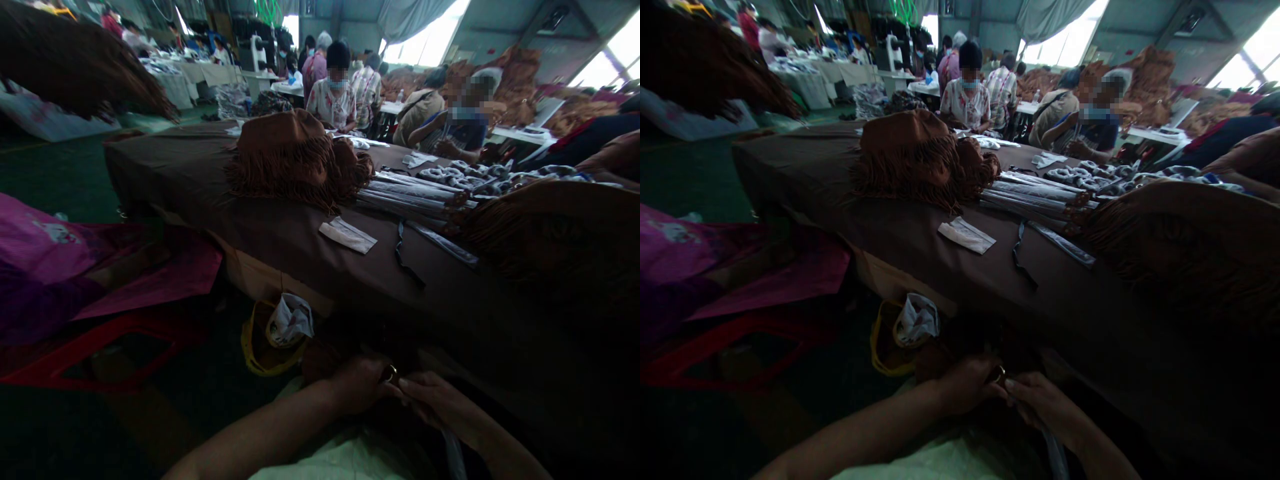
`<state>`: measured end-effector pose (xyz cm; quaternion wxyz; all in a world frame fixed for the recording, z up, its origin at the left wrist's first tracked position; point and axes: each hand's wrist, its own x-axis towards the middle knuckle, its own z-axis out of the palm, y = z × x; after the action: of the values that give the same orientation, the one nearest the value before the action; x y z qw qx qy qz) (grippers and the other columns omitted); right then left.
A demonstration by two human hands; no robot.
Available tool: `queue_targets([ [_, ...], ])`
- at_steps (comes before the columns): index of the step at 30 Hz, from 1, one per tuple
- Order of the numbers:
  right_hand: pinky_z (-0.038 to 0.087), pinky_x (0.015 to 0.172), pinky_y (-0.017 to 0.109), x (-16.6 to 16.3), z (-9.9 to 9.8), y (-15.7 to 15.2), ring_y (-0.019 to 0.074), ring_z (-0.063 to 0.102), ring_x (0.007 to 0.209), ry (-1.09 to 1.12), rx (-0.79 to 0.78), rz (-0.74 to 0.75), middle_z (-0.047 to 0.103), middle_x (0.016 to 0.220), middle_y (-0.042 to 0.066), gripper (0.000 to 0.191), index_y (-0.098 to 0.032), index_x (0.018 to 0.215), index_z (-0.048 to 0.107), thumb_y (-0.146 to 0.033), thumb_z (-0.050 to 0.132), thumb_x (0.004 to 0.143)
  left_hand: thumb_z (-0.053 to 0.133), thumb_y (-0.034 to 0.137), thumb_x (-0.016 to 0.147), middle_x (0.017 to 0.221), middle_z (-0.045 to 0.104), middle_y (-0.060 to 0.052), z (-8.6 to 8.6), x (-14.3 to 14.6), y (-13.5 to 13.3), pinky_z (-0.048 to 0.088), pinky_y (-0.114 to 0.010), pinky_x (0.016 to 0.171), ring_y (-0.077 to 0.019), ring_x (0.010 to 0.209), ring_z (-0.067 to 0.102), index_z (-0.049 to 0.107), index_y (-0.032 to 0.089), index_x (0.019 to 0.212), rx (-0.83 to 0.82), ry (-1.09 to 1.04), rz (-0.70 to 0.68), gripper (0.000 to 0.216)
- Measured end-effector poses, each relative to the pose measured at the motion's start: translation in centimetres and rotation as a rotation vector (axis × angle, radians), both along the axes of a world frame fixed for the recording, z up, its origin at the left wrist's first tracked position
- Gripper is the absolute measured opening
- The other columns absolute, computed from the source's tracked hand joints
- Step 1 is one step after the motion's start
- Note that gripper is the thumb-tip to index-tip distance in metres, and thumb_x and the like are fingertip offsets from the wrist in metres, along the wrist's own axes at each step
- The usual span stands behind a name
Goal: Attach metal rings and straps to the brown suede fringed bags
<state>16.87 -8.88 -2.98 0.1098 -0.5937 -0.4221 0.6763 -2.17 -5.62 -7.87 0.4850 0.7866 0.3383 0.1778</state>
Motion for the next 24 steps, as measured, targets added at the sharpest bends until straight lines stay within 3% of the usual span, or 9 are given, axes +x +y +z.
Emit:
queue_targets([
  [6,0.007,0.041,0.024,0.3,0.6,0.3,0.003,0.017,0.038,0.041,0.0,-0.068,0.03,0.039,-0.01,0.052,-0.015,0.061,0.057,-0.065,0.066,0.066,0.056,0.049,0.087,0.096,0.066,-0.007,-0.5,-0.2,-0.1,0.043,-0.023,0.072,-0.0176,0.086,0.061,0.057,0.016,0.103,0.135,-0.006,-0.088,0.037],
  [13,0.009,0.039,0.023,1.1,0.1,0.7,0.0031,0.021,0.036,0.041,-0.031,0.111,0.037,0.04,-0.008,0.055,-0.014,0.059,0.059,-0.068,0.064,0.064,0.053,0.047,0.089,0.101,0.065,-0.012,-1.2,-0.8,-0.8,0.044,-0.028,0.084,-0.0218,0.096,0.06,0.057,0.013,0.107,0.326,-0.053,-0.214,0.039],
  [16,0.011,0.039,0.022,1.1,0.0,0.4,0.0034,0.022,0.036,0.016,0.001,0.138,0.035,0.038,-0.008,0.058,-0.015,0.056,0.057,-0.072,0.064,0.062,0.053,0.045,0.089,0.102,0.066,-0.011,-0.8,-0.9,-1.2,0.045,-0.027,0.084,-0.021,0.097,0.06,0.057,0.014,0.109,0.272,-0.036,-0.208,0.037],
  [20,0.016,0.04,0.021,-0.2,0.0,-0.7,0.0054,0.027,0.037,-0.116,0.156,0.042,0.036,0.039,-0.008,0.061,-0.017,0.061,0.055,-0.077,0.052,0.067,0.055,0.041,0.086,0.101,0.068,-0.007,0.3,-0.4,-1.0,0.047,-0.024,0.072,-0.0196,0.089,0.064,0.057,0.018,0.111,0.098,0.083,-0.063,0.034],
  [24,0.02,0.04,0.021,-1.4,-0.4,-1.9,0.0069,0.034,0.039,-0.25,0.3,-0.065,0.041,0.044,-0.005,0.06,-0.018,0.064,0.053,-0.077,0.045,0.073,0.05,0.042,0.084,0.085,0.071,-0.008,1.2,1.1,-0.2,0.047,-0.026,0.059,-0.0228,0.074,0.067,0.066,0.019,0.091,0.016,0.356,-0.024,0.029],
])
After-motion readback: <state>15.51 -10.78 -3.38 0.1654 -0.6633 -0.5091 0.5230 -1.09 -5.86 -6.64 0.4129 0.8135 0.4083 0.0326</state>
